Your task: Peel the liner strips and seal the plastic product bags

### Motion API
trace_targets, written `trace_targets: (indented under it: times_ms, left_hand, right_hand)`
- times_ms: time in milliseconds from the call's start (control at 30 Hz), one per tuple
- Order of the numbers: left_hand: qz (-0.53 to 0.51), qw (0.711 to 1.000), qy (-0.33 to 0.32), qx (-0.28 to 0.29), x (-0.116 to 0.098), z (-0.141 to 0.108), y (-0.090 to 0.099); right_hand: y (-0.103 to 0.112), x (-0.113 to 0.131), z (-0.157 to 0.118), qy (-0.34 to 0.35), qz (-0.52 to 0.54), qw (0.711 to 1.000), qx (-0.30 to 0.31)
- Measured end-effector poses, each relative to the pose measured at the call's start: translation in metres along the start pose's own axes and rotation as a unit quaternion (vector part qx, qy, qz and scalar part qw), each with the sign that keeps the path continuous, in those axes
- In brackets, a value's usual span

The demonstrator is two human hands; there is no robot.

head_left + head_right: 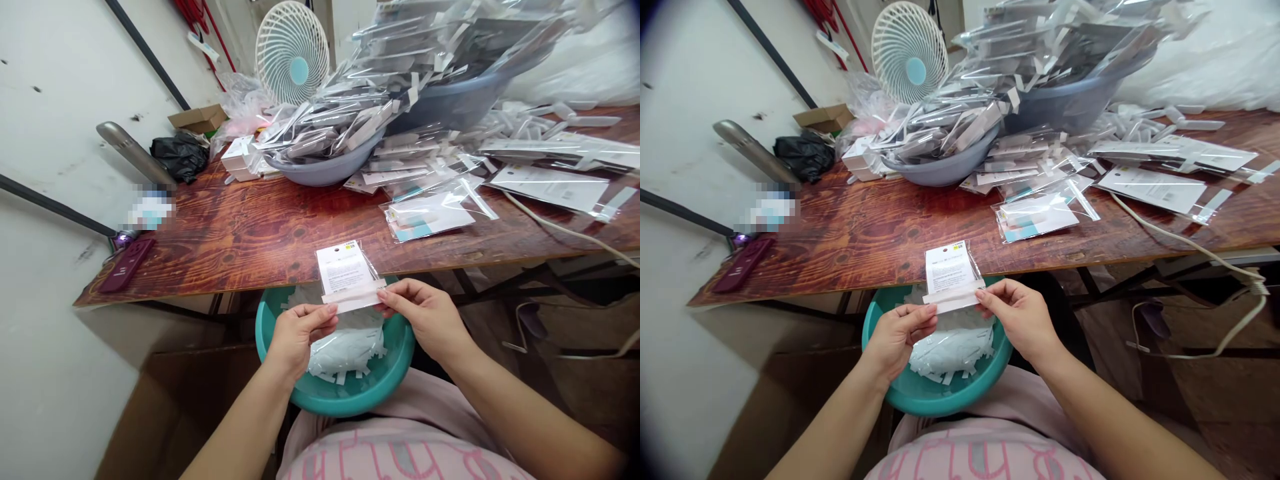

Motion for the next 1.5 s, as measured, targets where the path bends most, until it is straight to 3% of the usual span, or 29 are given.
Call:
trace_targets:
  times_ms: [133,267,467,733,800,867,900,1000,1067,1133,1200,1300,1400,1500]
  left_hand:
    - [-0.003,1.000,0.028,-0.002,0.007,0.000,-0.002]
    - [-0.014,0.999,0.030,0.011,0.009,0.000,-0.002]
    - [-0.007,0.985,0.079,0.154,0.013,-0.005,-0.018]
    - [0.029,0.985,0.105,0.130,0.020,0.000,-0.010]
    - [0.033,0.988,0.091,0.120,0.019,0.002,-0.008]
    - [0.041,0.992,0.062,0.103,0.016,0.003,-0.007]
    - [0.045,0.994,0.043,0.094,0.015,0.003,-0.008]
    - [0.067,0.993,-0.043,0.086,0.008,-0.002,-0.012]
    - [0.106,0.984,-0.116,0.081,0.003,-0.006,-0.014]
    - [0.165,0.966,-0.191,0.064,-0.003,-0.011,-0.013]
    - [0.244,0.931,-0.271,0.037,-0.010,-0.016,-0.011]
    - [0.345,0.856,-0.384,0.002,-0.021,-0.025,-0.010]
    - [0.379,0.810,-0.448,-0.003,-0.026,-0.031,-0.013]
    - [0.405,0.771,-0.492,-0.015,-0.027,-0.037,-0.017]
  right_hand:
    - [-0.003,-0.003,0.006,0.029,-0.044,0.998,-0.042]
    - [-0.006,-0.003,0.012,0.046,-0.103,0.993,-0.040]
    - [-0.007,0.003,0.017,0.066,-0.145,0.987,-0.022]
    - [-0.011,-0.007,0.024,0.022,-0.142,0.989,0.031]
    - [-0.010,-0.002,0.025,0.045,-0.185,0.981,0.029]
    - [-0.013,0.020,0.021,0.165,-0.273,0.948,0.007]
    - [-0.020,0.035,0.014,0.252,-0.321,0.913,0.009]
    - [-0.055,0.063,-0.012,0.460,-0.437,0.765,0.108]
    - [-0.076,0.066,-0.022,0.505,-0.482,0.693,0.184]
    - [-0.087,0.066,-0.025,0.518,-0.494,0.658,0.233]
    - [-0.092,0.066,-0.024,0.516,-0.469,0.659,0.281]
    - [-0.090,0.065,-0.016,0.473,-0.406,0.698,0.353]
    - [-0.088,0.065,-0.007,0.418,-0.371,0.731,0.391]
    - [-0.091,0.063,0.000,0.397,-0.386,0.731,0.397]
Point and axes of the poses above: each hand's wrist, its own z-axis towards the middle knuckle, its own y-axis out of the back of the hand, x = y × z, the point moved 6 cm from there along z, towards the middle knuckle, and after that the axes turned 2 degrees about z, right-handed, at the moved point
